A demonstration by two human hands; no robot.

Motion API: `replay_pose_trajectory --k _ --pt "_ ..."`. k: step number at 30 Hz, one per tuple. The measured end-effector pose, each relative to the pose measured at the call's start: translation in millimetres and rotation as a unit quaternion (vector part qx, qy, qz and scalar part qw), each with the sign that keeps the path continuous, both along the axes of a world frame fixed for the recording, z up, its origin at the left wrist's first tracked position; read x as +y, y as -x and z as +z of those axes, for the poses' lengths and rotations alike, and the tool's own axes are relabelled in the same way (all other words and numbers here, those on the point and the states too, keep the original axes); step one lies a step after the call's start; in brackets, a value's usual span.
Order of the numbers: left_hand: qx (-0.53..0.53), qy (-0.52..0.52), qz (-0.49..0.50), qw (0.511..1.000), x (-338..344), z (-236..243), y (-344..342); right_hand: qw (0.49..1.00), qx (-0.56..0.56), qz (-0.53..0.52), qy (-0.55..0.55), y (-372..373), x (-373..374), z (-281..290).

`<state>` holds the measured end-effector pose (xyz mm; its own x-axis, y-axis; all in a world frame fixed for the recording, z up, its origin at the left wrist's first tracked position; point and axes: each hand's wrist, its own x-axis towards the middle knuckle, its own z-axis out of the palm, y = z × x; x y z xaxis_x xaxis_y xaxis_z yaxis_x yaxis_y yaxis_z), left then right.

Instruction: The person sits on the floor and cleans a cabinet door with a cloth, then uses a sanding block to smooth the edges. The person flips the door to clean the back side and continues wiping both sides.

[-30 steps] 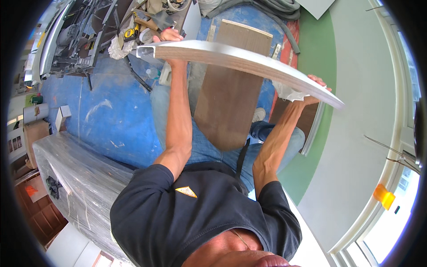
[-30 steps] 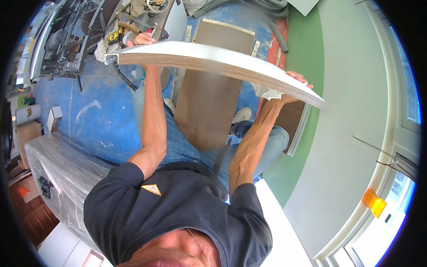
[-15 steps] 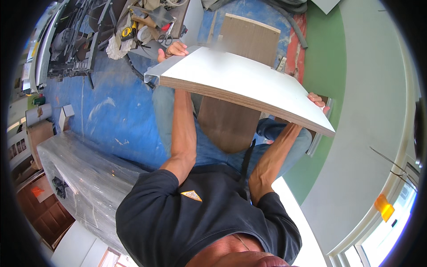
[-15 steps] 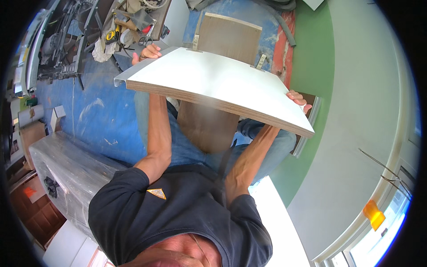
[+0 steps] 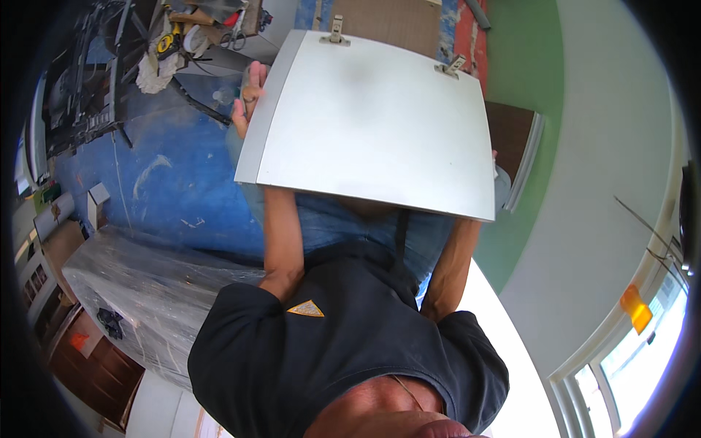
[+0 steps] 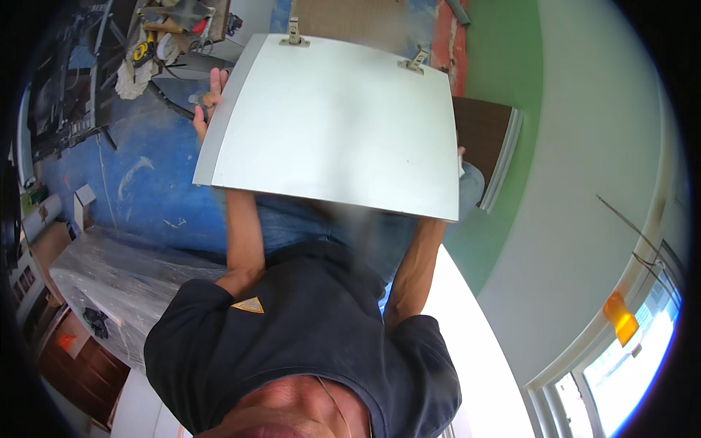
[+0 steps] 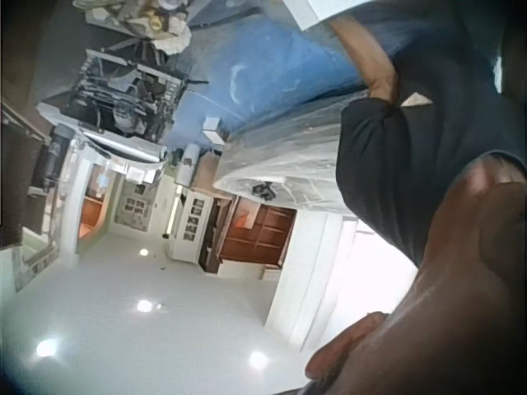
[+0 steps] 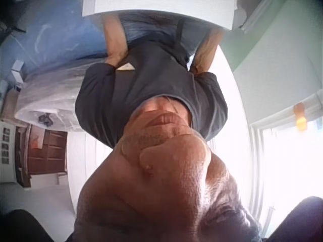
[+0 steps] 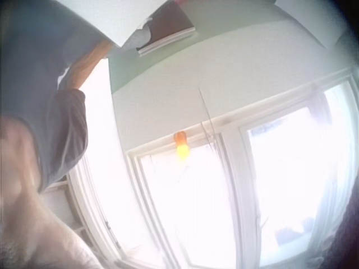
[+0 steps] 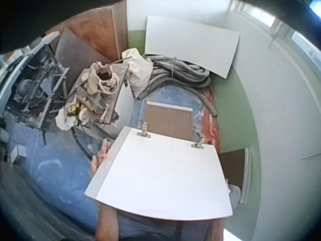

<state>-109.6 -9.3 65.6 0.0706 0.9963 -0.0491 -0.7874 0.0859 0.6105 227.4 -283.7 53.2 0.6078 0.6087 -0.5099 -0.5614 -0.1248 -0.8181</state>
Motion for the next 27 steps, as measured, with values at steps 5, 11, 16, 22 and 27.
replay_pose_trajectory --k 5,11,16,22,27 --pt "0.042 0.119 -0.170 0.977 -2 -10 32 0.982 0.165 0.036 -0.079 -23 -10 -26" --pt "0.226 0.161 -0.325 0.904 14 -16 56 0.985 0.168 0.030 0.005 -34 22 -27" --pt "0.250 0.063 -0.315 0.913 19 -37 46 0.988 0.136 0.049 -0.054 -45 31 -50" --pt "0.262 0.051 -0.289 0.920 29 -60 33 0.987 0.107 0.097 -0.069 -70 52 -85" --pt "0.277 0.077 -0.273 0.918 32 -65 26 0.991 0.081 0.087 -0.065 -77 60 -104"
